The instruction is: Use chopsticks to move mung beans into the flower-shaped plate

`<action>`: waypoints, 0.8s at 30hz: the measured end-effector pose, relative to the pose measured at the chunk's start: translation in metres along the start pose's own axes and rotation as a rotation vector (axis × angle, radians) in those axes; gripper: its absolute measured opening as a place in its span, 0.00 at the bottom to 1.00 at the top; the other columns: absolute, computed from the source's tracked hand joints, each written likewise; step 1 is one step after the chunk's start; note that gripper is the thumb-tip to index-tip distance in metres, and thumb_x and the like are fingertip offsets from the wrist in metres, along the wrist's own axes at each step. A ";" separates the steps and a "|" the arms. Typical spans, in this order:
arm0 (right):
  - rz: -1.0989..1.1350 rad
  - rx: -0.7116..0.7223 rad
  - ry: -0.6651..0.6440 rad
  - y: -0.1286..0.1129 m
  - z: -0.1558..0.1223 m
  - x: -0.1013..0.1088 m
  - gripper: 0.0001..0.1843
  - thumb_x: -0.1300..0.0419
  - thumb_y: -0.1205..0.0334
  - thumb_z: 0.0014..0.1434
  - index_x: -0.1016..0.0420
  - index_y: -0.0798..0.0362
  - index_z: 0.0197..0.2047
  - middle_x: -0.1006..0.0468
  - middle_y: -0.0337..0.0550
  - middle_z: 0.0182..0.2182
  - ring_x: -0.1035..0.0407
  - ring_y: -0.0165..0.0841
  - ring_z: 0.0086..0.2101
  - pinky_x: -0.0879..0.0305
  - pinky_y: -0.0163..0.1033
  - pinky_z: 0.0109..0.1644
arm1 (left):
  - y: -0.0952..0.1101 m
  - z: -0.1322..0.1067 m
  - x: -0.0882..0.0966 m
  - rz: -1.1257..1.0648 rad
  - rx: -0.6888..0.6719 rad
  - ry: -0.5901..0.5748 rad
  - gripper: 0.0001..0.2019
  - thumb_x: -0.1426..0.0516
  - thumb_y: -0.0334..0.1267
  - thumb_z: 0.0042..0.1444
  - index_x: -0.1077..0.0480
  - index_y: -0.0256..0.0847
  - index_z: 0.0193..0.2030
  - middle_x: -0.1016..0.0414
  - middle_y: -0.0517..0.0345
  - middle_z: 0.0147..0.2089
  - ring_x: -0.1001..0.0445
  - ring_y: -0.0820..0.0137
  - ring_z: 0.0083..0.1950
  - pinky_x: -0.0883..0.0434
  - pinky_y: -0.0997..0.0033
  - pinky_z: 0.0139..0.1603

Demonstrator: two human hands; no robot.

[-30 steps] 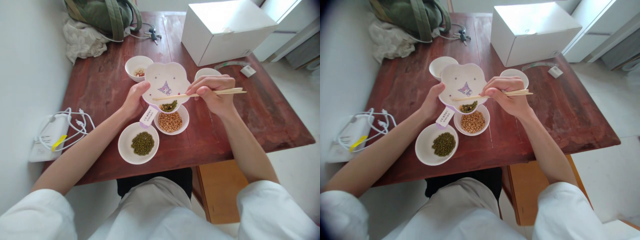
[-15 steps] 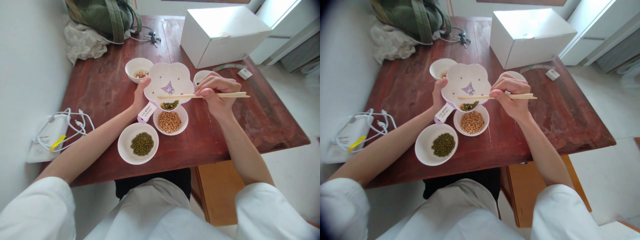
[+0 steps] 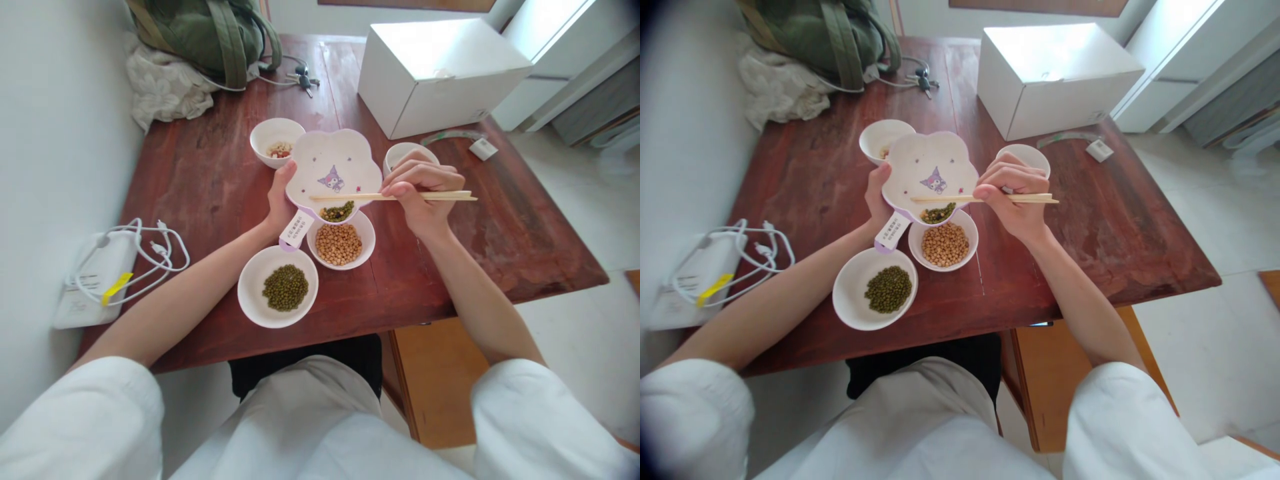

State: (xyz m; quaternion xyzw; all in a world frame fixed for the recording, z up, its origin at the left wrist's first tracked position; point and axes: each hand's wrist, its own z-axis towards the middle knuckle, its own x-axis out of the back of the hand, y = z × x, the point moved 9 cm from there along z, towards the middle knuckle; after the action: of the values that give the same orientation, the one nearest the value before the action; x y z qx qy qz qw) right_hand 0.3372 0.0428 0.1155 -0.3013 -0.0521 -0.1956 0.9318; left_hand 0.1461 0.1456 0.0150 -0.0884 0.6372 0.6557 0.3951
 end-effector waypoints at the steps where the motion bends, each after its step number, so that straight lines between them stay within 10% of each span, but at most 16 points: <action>1: 0.009 0.012 -0.003 -0.002 0.001 -0.001 0.20 0.32 0.44 0.65 0.19 0.46 0.26 0.22 0.39 0.23 0.27 0.34 0.26 0.30 0.45 0.36 | -0.001 0.000 0.002 0.014 0.004 0.011 0.19 0.43 0.57 0.61 0.23 0.45 0.46 0.16 0.54 0.46 0.29 0.55 0.71 0.23 0.57 0.64; 24: 0.059 0.042 -0.005 -0.006 0.003 -0.007 0.20 0.32 0.44 0.66 0.20 0.46 0.26 0.21 0.39 0.23 0.28 0.34 0.26 0.31 0.46 0.35 | 0.003 0.002 0.008 0.091 -0.034 0.131 0.23 0.43 0.62 0.58 0.27 0.42 0.43 0.18 0.51 0.46 0.24 0.53 0.67 0.21 0.56 0.62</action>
State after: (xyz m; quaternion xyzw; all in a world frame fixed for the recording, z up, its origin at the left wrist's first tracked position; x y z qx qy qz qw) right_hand 0.3286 0.0423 0.1200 -0.2835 -0.0498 -0.1660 0.9432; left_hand 0.1398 0.1514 0.0125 -0.1087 0.6539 0.6766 0.3208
